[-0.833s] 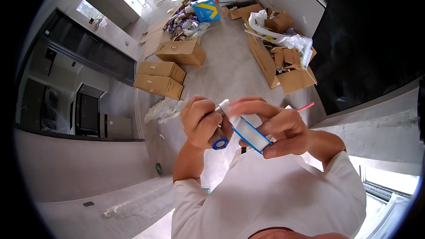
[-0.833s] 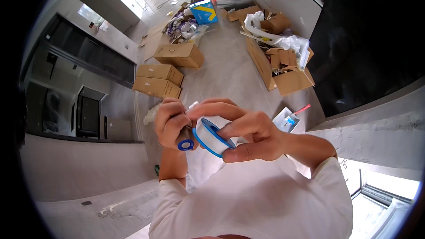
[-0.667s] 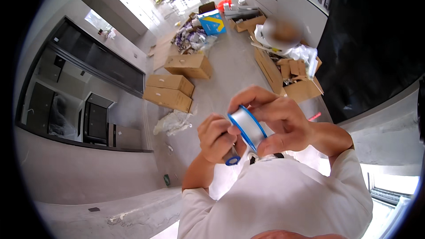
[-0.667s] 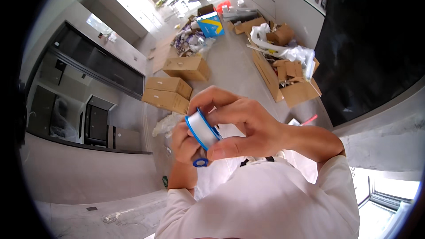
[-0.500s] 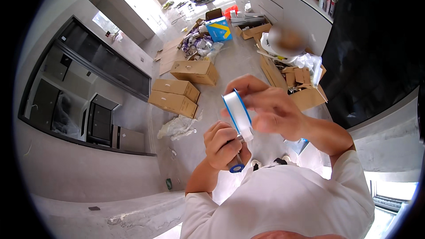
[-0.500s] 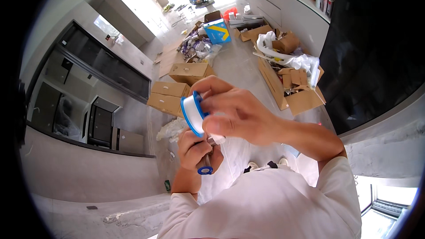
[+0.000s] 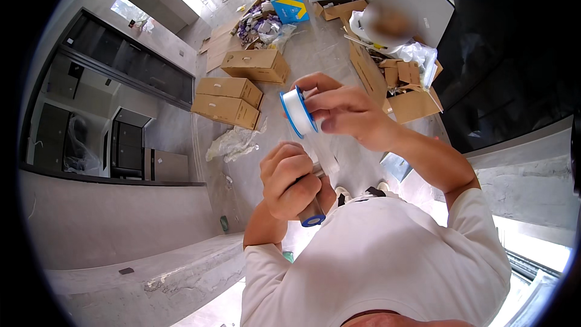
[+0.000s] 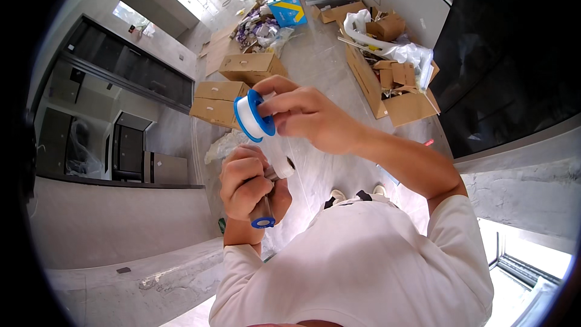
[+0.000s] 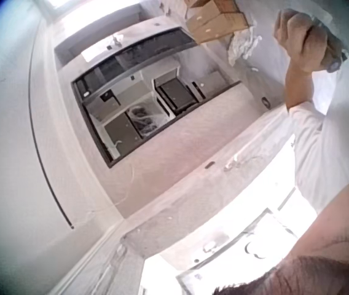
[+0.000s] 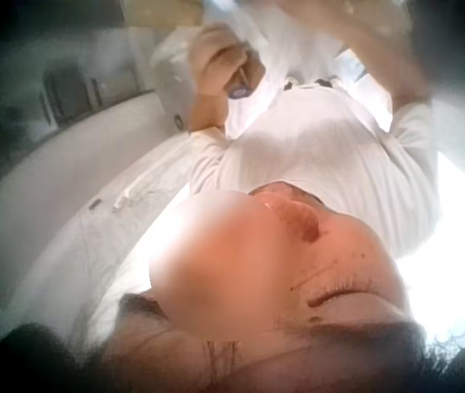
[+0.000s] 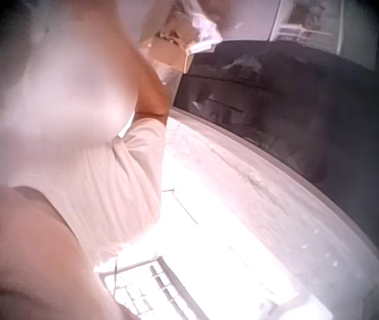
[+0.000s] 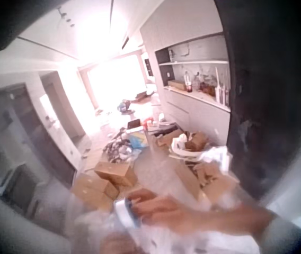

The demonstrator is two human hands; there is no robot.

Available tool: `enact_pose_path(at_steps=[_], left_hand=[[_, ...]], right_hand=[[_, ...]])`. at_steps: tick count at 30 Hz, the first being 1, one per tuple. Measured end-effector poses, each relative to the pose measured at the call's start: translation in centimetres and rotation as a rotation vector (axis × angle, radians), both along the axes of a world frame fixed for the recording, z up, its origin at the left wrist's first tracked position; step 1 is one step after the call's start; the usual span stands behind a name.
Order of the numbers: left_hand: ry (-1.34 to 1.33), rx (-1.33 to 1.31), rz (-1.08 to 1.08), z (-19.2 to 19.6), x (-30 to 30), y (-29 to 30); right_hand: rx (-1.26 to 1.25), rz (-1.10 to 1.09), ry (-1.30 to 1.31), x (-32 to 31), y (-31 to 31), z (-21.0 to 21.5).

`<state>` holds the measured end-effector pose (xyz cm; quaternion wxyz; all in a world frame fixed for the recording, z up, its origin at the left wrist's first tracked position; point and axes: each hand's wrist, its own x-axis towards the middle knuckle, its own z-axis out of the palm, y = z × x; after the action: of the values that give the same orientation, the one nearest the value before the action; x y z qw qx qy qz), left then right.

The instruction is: The person sits on the floor and installs a plumbing fixture by screwing a metal pipe into a wall outlet. They then wrap the threads of the pipe with blue sealing tape to ensure a watertight seal.

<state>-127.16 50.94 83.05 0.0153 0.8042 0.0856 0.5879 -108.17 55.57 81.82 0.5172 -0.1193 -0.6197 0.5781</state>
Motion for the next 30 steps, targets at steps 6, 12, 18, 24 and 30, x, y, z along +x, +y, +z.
enact_pose_path(at_steps=[6,12,18,24,30], left_hand=[[-0.036,0.005,0.032,0.0,0.0,0.5],[-0.040,-0.001,0.175,0.2,-1.3,3.0],[0.008,0.007,0.135,-1.2,-0.8,2.9],[0.037,0.010,0.048,-0.8,0.5,0.4],[0.024,-0.002,-0.038,-0.2,-0.2,-1.2]], right_hand=[[-0.229,0.017,-0.203,0.2,-2.8,-3.6],[-0.083,0.018,-0.145,2.1,-7.9,-5.3],[0.222,0.088,0.033,2.6,-8.1,-1.2],[0.337,-0.001,-0.039,2.2,-4.3,3.5],[-0.029,0.006,-0.052,0.9,-2.8,1.9]])
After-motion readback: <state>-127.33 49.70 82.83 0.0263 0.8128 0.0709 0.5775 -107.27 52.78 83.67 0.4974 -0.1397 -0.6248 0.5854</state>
